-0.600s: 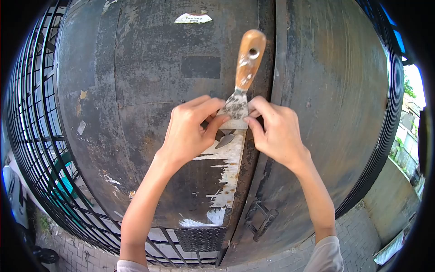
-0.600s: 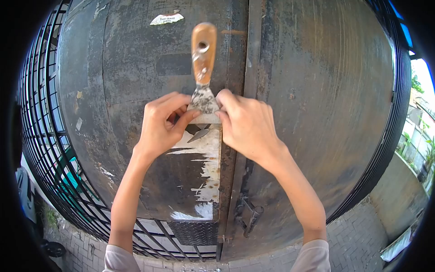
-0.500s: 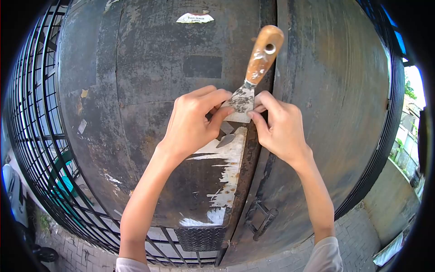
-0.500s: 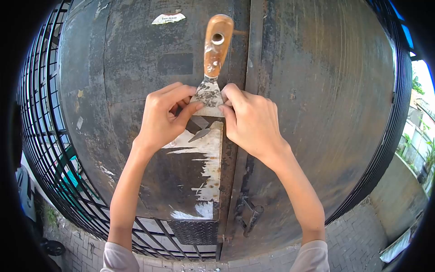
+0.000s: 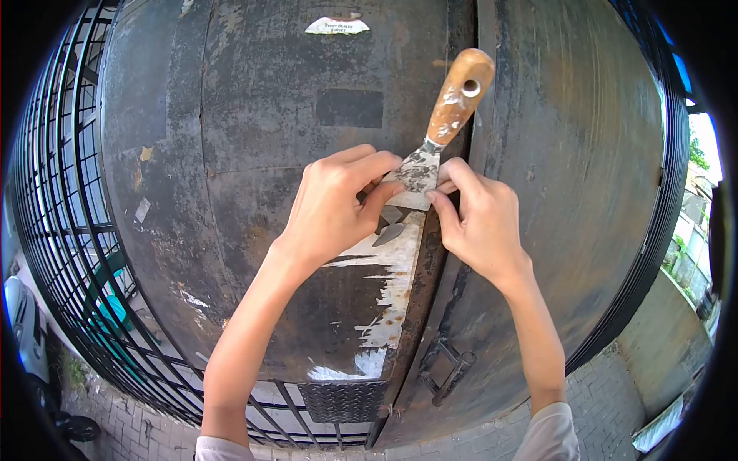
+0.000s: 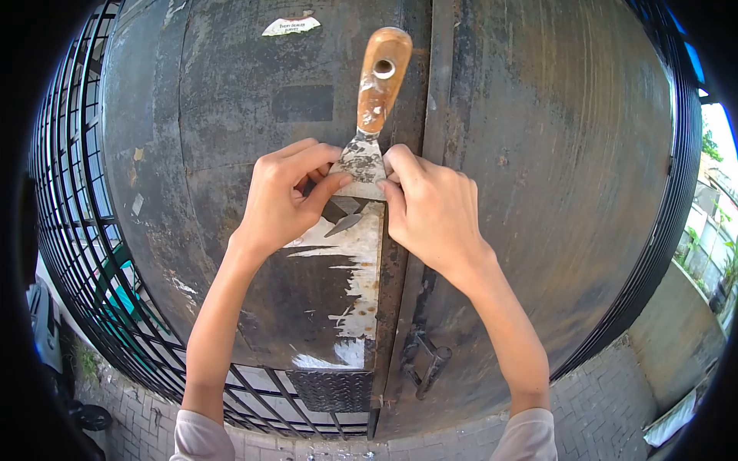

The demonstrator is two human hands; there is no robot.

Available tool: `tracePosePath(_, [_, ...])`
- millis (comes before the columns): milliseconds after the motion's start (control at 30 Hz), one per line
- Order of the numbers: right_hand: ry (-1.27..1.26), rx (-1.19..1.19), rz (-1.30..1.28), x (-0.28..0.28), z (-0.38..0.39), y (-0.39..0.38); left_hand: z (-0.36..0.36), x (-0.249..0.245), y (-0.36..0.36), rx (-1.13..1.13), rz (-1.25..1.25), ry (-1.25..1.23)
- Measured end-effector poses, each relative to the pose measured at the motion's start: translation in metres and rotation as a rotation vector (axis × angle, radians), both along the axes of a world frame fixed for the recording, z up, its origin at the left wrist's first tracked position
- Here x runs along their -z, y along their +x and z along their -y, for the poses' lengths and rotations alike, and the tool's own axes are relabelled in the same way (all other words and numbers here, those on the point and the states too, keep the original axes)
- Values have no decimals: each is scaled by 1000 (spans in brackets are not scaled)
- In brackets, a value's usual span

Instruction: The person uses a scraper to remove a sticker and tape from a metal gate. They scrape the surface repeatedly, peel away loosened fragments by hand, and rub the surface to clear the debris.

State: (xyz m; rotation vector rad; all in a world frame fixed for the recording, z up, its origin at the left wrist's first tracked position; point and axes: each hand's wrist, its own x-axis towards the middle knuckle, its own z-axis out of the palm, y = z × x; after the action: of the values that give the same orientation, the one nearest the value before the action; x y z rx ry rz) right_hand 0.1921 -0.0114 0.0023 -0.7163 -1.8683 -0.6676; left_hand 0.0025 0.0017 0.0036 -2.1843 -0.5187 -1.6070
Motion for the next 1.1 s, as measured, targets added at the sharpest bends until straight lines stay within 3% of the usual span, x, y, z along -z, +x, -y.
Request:
tracePosePath(800, [24, -16, 36, 9, -3, 1, -1, 15, -4, 32, 15, -70])
tracePosePath(933, [3, 12, -35, -2, 8, 0, 9, -1, 0, -42, 1, 27])
tracePosePath(1033, [-103, -145, -36, -2, 3, 4, 6, 5, -4, -29, -18, 8])
tracePosePath(1100, [-160, -278, -90, 2, 24, 5, 16, 15, -9, -35, -61, 193])
